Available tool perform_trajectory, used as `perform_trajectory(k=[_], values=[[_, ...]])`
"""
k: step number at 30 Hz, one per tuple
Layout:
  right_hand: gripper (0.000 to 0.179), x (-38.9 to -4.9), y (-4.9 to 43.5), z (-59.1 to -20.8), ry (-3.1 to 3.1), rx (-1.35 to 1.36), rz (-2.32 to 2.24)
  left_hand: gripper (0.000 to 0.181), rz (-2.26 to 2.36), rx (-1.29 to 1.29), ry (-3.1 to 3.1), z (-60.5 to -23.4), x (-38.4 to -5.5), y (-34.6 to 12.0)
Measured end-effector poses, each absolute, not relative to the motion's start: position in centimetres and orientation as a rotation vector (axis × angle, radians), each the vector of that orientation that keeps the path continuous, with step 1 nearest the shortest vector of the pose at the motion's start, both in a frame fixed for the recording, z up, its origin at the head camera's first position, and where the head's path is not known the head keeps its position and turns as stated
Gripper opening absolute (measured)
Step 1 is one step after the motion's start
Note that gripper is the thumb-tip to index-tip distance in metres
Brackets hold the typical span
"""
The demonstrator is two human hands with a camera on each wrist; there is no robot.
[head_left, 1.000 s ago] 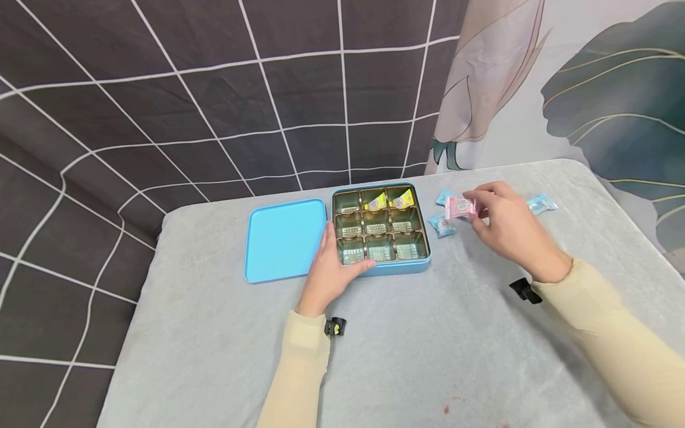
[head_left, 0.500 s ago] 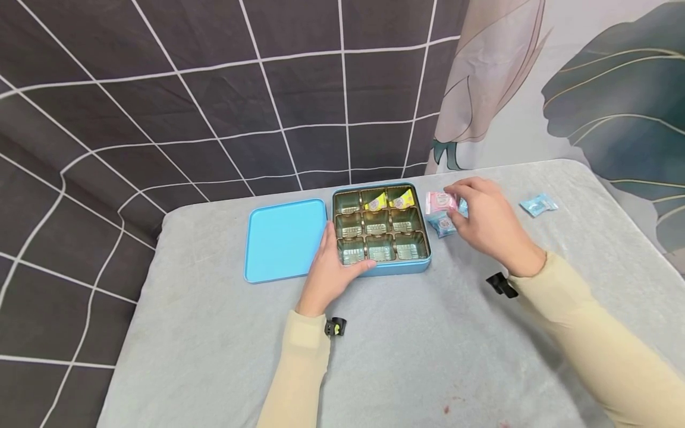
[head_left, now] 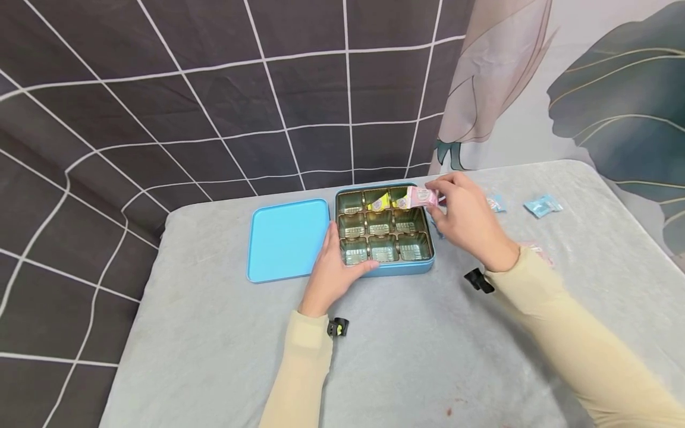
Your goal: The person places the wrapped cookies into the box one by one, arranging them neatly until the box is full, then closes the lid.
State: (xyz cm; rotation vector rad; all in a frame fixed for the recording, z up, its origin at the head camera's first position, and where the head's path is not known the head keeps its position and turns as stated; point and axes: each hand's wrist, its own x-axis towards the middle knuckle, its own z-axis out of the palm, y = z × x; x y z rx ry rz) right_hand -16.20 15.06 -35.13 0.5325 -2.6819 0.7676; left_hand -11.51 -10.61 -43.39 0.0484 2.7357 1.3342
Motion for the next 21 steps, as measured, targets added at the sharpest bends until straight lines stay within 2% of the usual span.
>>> perform_trajectory(k=[21], values=[[0.031, -17.8, 9.7, -34.6, -2.747, 0.595, 0.797, 0.124, 1.356, 0.076, 2.746, -43.5, -11.7, -10.7]])
